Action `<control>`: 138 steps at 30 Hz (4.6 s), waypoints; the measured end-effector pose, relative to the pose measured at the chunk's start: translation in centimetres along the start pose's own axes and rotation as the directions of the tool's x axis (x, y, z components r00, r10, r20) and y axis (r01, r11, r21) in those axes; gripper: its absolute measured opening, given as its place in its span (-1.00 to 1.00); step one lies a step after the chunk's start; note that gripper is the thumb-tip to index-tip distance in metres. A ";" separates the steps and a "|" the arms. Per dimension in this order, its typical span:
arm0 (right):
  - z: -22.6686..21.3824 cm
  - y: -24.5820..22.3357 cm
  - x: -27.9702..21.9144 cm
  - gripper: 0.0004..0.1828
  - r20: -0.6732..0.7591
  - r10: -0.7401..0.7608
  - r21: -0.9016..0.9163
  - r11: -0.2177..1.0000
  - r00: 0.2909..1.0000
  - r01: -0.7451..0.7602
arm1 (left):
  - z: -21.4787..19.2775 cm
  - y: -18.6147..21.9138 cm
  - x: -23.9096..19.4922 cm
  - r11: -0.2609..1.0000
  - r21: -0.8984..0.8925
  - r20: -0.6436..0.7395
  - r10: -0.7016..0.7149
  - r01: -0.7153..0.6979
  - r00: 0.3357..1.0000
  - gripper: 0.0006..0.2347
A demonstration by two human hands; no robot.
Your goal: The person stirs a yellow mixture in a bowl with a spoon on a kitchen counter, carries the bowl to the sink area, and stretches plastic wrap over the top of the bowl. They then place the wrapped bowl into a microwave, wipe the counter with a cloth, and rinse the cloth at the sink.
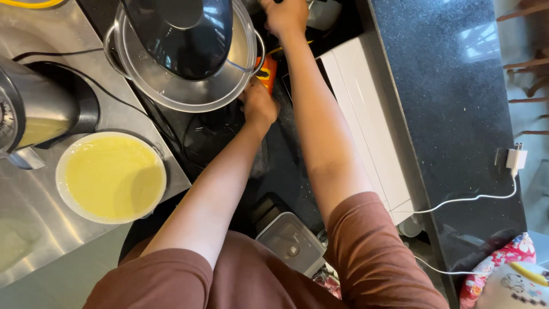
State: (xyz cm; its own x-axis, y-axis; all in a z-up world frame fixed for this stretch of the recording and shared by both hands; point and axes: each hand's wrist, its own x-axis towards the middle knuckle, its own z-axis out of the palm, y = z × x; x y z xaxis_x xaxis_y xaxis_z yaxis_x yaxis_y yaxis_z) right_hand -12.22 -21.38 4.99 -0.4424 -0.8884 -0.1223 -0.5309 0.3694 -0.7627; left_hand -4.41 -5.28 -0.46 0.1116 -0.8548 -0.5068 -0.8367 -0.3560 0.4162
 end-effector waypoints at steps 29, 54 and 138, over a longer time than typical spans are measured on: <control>-3.6 5.4 -12.8 -0.80 -0.015 -0.408 -0.184 0.898 0.913 0.399 | 1.0 -3.1 -0.8 0.961 -0.130 -0.228 0.212 -0.246 0.950 -0.46; -4.1 10.8 -18.9 -0.71 0.058 -0.340 -0.435 0.838 0.939 0.331 | -0.8 -5.9 -2.9 0.875 0.355 -0.336 0.447 -0.329 0.829 -0.56; -24.0 20.1 -47.9 -0.53 -0.603 0.274 -0.248 0.828 0.749 -0.503 | -16.4 -55.4 -5.8 0.598 -0.800 0.165 0.142 0.049 0.976 -0.64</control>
State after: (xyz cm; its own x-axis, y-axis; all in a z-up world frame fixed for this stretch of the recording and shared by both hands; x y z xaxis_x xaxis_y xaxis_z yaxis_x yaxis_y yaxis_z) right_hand -19.00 35.15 10.79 -0.9129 -0.3997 0.0826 -0.3965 0.8203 -0.4121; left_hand 50.04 13.19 -8.20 -0.0981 -0.8224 -0.5603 -0.0656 -0.5565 0.8283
